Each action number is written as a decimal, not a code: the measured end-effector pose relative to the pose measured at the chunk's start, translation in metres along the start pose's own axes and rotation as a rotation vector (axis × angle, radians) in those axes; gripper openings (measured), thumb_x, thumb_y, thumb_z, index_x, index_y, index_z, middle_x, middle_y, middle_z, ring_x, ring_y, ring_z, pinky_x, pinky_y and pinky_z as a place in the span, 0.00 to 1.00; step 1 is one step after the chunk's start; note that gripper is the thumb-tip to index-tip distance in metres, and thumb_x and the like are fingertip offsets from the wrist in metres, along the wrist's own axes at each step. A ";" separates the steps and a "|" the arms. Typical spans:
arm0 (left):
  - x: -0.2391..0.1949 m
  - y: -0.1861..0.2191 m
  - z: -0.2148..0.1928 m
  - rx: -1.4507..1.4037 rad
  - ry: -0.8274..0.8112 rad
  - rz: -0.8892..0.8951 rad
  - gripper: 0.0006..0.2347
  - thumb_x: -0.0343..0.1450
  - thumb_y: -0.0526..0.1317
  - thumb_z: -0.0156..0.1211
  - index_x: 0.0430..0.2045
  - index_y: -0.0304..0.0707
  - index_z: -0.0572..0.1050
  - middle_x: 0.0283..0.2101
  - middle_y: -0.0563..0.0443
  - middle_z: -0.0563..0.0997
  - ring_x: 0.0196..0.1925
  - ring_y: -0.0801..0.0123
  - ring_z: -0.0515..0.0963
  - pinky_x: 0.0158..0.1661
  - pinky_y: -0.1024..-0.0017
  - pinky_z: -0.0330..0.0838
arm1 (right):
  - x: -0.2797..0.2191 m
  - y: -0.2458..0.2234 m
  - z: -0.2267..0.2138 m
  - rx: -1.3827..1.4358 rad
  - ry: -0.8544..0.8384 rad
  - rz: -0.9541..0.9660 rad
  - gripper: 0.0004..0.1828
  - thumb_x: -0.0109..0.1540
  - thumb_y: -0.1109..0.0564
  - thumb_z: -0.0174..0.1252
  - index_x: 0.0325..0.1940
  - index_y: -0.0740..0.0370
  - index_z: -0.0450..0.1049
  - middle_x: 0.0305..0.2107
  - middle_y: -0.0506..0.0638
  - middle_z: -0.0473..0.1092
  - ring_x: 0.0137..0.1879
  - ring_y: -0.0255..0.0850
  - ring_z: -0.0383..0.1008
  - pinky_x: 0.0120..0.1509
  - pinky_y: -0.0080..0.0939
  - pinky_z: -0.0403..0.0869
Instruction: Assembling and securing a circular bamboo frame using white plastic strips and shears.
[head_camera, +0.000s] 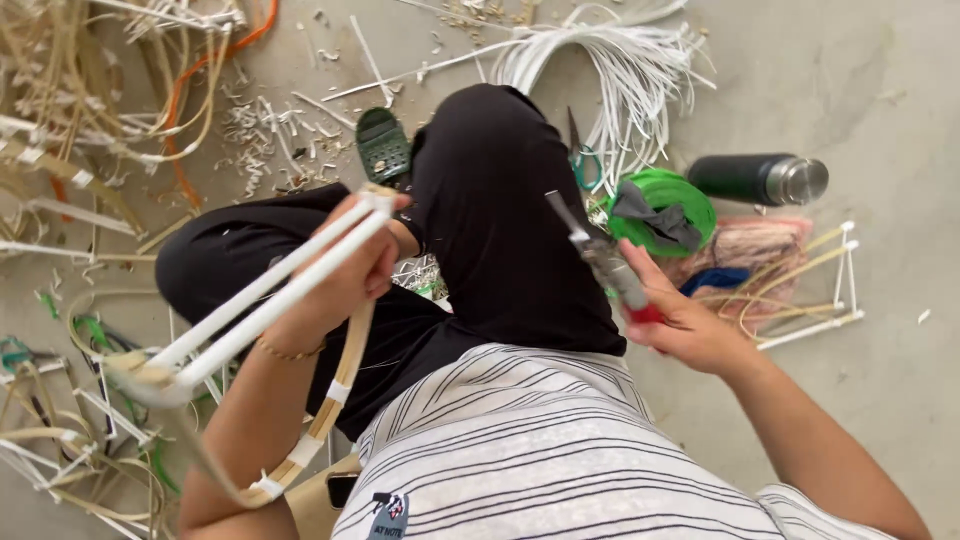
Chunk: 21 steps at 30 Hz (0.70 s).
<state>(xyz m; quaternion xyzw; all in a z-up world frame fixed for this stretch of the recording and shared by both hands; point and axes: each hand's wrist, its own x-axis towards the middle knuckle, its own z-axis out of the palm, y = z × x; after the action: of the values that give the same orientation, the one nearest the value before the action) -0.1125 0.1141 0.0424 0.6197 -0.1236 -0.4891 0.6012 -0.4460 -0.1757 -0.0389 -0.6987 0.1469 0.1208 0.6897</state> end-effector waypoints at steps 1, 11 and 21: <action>-0.001 -0.003 0.003 -0.004 0.021 0.015 0.12 0.81 0.39 0.47 0.56 0.35 0.70 0.21 0.56 0.66 0.17 0.80 0.62 0.18 0.80 0.60 | 0.011 -0.008 0.006 -0.012 -0.020 -0.012 0.22 0.58 0.53 0.64 0.50 0.69 0.70 0.81 0.59 0.41 0.82 0.50 0.43 0.74 0.51 0.53; -0.007 -0.002 0.024 -0.076 -0.147 0.103 0.20 0.77 0.33 0.51 0.66 0.42 0.63 0.31 0.53 0.75 0.28 0.81 0.75 0.28 0.80 0.73 | 0.026 -0.053 0.006 -0.293 0.128 -0.046 0.30 0.56 0.59 0.68 0.58 0.63 0.64 0.49 0.54 0.67 0.53 0.42 0.70 0.57 0.45 0.72; -0.013 0.022 0.038 0.338 -0.085 0.134 0.12 0.79 0.35 0.47 0.58 0.40 0.68 0.25 0.55 0.76 0.25 0.79 0.75 0.29 0.77 0.73 | 0.055 -0.149 0.043 -0.184 -0.184 0.176 0.50 0.54 0.63 0.65 0.77 0.53 0.49 0.65 0.54 0.62 0.72 0.44 0.60 0.72 0.46 0.58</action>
<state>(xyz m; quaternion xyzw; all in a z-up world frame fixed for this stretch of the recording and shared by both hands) -0.1380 0.0944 0.0752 0.6810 -0.2705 -0.4458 0.5141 -0.3383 -0.1342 0.0781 -0.7294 0.1321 0.2570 0.6200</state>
